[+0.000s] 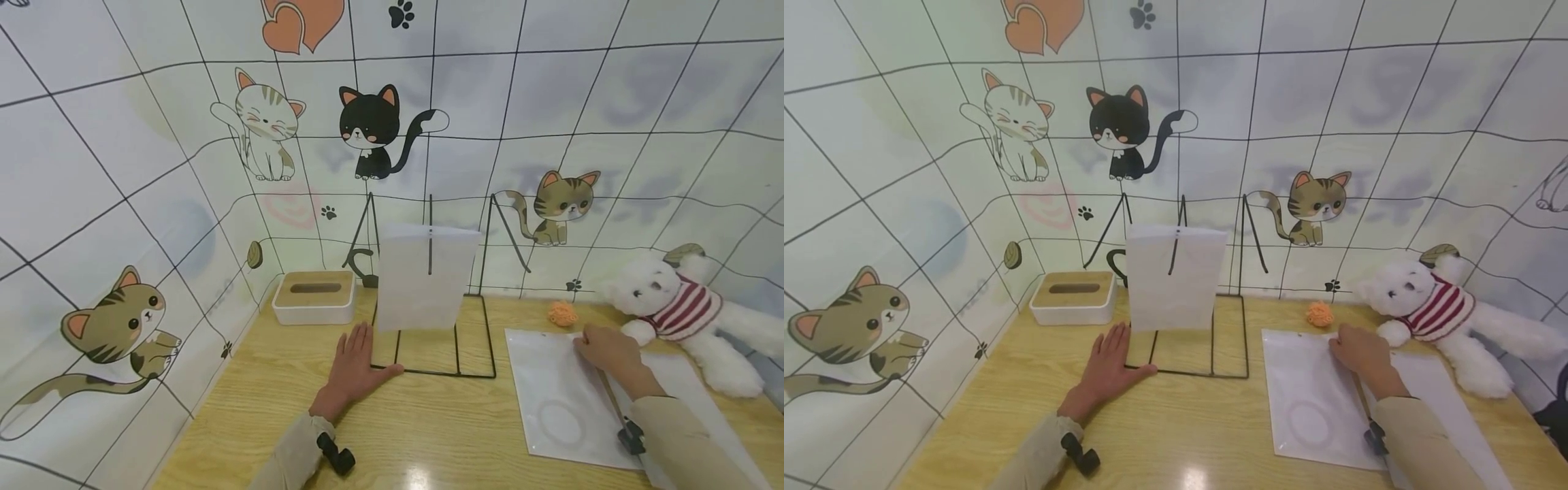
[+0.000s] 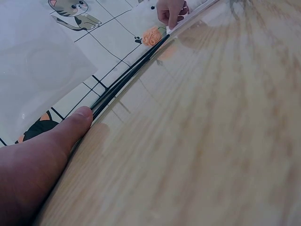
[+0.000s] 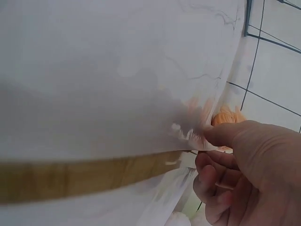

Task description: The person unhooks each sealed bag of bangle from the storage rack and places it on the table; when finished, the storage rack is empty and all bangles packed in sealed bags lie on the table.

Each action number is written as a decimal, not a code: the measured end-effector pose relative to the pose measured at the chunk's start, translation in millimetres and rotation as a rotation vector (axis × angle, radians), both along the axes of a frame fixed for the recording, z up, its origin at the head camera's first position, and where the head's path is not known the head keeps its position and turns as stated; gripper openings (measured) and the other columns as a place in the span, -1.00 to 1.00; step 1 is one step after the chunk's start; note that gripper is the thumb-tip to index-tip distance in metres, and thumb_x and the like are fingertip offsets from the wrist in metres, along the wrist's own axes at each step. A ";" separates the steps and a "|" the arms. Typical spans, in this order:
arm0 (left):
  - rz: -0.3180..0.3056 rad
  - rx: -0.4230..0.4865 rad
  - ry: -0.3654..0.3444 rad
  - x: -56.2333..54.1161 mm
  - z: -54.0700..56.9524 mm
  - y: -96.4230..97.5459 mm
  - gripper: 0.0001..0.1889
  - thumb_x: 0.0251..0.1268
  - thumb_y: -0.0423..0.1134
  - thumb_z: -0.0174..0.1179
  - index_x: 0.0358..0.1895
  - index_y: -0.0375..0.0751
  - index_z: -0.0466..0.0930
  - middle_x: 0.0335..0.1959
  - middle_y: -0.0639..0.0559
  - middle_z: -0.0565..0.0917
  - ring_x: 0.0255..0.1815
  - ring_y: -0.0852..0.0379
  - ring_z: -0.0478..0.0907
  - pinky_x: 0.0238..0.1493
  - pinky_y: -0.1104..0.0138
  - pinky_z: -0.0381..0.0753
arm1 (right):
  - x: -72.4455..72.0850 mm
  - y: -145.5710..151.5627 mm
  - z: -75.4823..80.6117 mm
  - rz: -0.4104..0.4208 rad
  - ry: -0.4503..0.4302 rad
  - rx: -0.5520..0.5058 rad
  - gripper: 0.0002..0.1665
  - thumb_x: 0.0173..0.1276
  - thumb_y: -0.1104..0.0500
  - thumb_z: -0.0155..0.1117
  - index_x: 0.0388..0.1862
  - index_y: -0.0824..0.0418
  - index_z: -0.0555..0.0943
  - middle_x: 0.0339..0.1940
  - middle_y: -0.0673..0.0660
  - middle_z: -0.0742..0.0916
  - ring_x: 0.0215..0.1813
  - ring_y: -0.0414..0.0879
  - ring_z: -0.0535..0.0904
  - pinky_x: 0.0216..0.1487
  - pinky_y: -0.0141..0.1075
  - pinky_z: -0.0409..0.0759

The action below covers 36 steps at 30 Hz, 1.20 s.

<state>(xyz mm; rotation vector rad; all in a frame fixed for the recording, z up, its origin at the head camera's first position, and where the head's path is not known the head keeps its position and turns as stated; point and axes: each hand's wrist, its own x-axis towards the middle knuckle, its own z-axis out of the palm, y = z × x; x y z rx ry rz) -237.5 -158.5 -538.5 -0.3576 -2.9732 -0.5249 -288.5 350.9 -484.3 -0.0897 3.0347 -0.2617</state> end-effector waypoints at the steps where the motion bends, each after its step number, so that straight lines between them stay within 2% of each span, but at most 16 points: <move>1: -0.002 0.002 0.005 0.3 0.1 0.0 0.22 0.16 0.62 -0.08 0.60 -0.32 -0.11 0.64 -0.22 -0.03 0.66 -0.13 -0.11 0.59 -0.12 -0.15 | 0.2 -0.7 0.7 -0.011 0.003 0.000 -0.70 0.40 0.06 0.10 -0.48 0.21 0.42 -0.57 0.10 0.49 -0.50 -0.04 0.39 -0.51 -0.19 0.31; 4: -0.002 0.004 0.011 0.7 0.1 0.1 0.22 0.16 0.61 -0.08 0.60 -0.33 -0.10 0.63 -0.23 -0.02 0.66 -0.14 -0.10 0.59 -0.12 -0.14 | 0.5 -3.0 2.9 -0.031 0.014 -0.004 -0.73 0.40 0.09 0.11 -0.41 0.25 0.44 -0.54 0.14 0.53 -0.49 0.00 0.42 -0.49 -0.13 0.36; 11: 0.001 -0.001 -0.004 2.7 -2.5 -0.7 0.23 0.15 0.63 -0.09 0.60 -0.31 -0.12 0.64 -0.21 -0.04 0.67 -0.12 -0.12 0.59 -0.11 -0.15 | 3.3 -10.2 3.4 -0.005 0.005 0.009 -0.78 0.44 0.18 0.15 -0.40 0.29 0.51 -0.54 0.12 0.54 -0.47 -0.02 0.42 -0.48 -0.16 0.38; 18: 0.002 0.007 -0.006 2.4 -2.0 -0.6 0.23 0.15 0.63 -0.10 0.60 -0.32 -0.13 0.64 -0.22 -0.04 0.67 -0.12 -0.13 0.60 -0.11 -0.19 | 3.5 -14.5 0.4 -0.035 0.009 0.011 -0.72 0.42 0.21 0.05 -0.28 0.45 0.53 -0.52 0.21 0.58 -0.48 0.04 0.43 -0.47 -0.10 0.43; 23: -0.003 0.014 0.013 1.0 -2.3 -0.4 0.22 0.16 0.61 -0.07 0.60 -0.32 -0.11 0.64 -0.23 -0.02 0.66 -0.14 -0.11 0.59 -0.12 -0.16 | 7.0 -14.3 -2.7 -0.047 0.046 -0.040 -0.67 0.43 0.12 0.00 -0.45 0.32 0.49 -0.59 0.14 0.50 -0.51 0.00 0.38 -0.53 -0.19 0.31; 26: -0.005 0.023 0.026 1.1 -2.6 0.1 0.21 0.16 0.59 -0.03 0.59 -0.34 -0.07 0.62 -0.25 0.02 0.65 -0.17 -0.07 0.58 -0.14 -0.10 | 11.9 -15.1 -0.7 -0.043 0.029 -0.051 -0.64 0.44 0.04 0.01 -0.44 0.28 0.51 -0.59 0.12 0.50 -0.51 -0.02 0.39 -0.54 -0.21 0.28; 30: -0.010 0.032 0.024 1.9 -3.3 1.1 0.22 0.15 0.59 -0.02 0.59 -0.35 -0.05 0.62 -0.26 0.04 0.65 -0.18 -0.05 0.57 -0.15 -0.09 | 20.8 -19.0 5.8 -0.076 0.006 -0.060 -0.51 0.48 -0.04 0.02 -0.18 0.40 0.59 -0.38 0.29 0.66 -0.41 0.05 0.53 -0.47 -0.14 0.43; 34: -0.004 0.019 0.012 0.8 -3.4 1.4 0.23 0.14 0.62 -0.06 0.60 -0.33 -0.09 0.63 -0.23 0.00 0.66 -0.14 -0.09 0.59 -0.11 -0.14 | 35.2 -31.9 12.4 -0.091 0.066 -0.167 -0.36 0.52 -0.13 0.02 0.09 0.46 0.54 0.00 0.47 0.67 -0.14 0.26 0.64 -0.28 0.04 0.57; 36: 0.000 0.019 0.011 0.0 -2.4 1.7 0.24 0.14 0.62 -0.06 0.60 -0.32 -0.10 0.63 -0.22 -0.01 0.66 -0.13 -0.10 0.60 -0.10 -0.16 | 43.6 -42.7 14.0 -0.095 0.094 -0.239 -0.31 0.54 -0.19 0.00 0.17 0.44 0.50 0.09 0.48 0.65 -0.01 0.35 0.61 -0.19 0.11 0.58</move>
